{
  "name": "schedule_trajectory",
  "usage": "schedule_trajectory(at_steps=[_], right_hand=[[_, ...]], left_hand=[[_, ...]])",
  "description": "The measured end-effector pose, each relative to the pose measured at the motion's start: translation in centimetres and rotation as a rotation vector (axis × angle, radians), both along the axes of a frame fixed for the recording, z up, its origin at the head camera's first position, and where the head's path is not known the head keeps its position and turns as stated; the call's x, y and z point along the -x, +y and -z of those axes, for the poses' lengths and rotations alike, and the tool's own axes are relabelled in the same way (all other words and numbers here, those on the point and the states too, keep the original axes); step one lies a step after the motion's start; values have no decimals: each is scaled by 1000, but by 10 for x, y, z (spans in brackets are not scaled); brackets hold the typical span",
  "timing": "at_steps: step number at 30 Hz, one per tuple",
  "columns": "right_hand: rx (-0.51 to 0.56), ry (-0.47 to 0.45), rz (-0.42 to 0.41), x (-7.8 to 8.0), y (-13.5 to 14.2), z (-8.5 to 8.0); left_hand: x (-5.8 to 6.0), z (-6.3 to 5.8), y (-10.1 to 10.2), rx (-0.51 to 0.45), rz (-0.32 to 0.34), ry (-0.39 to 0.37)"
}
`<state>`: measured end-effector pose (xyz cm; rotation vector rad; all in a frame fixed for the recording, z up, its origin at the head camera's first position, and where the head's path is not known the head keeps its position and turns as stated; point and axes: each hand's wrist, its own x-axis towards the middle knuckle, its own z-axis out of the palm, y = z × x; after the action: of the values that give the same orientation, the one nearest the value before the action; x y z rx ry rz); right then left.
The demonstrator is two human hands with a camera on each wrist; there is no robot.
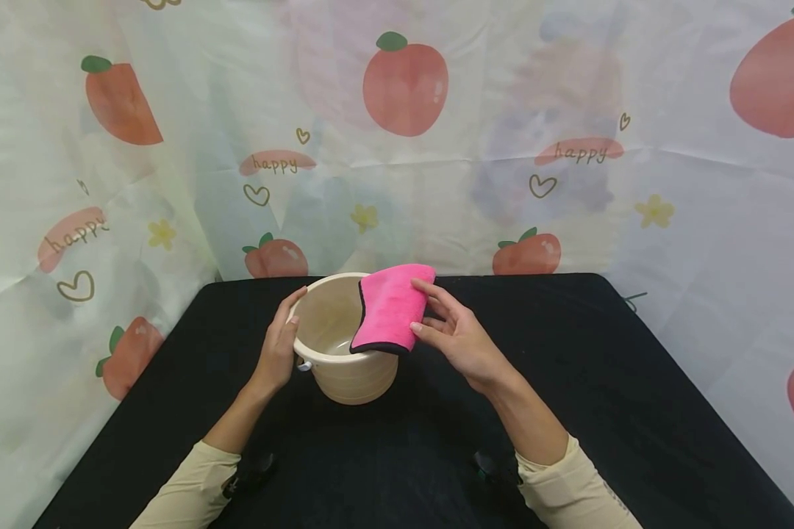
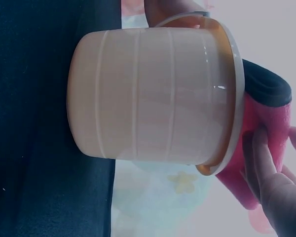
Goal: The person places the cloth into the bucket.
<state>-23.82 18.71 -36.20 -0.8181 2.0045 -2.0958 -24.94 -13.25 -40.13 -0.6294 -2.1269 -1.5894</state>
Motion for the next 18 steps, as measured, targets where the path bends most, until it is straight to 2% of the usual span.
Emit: schedule_trajectory(at_steps=[2, 9, 18], right_hand=[[-6, 2, -2, 0, 0, 0], [-27, 5, -33, -1, 0, 0], [-37, -7, -52, -1, -1, -1]], left_hand=[[0, 0, 0, -1, -3, -2], [22, 27, -4, -1, -23, -3], [26, 33, -8, 4, -14, 25]])
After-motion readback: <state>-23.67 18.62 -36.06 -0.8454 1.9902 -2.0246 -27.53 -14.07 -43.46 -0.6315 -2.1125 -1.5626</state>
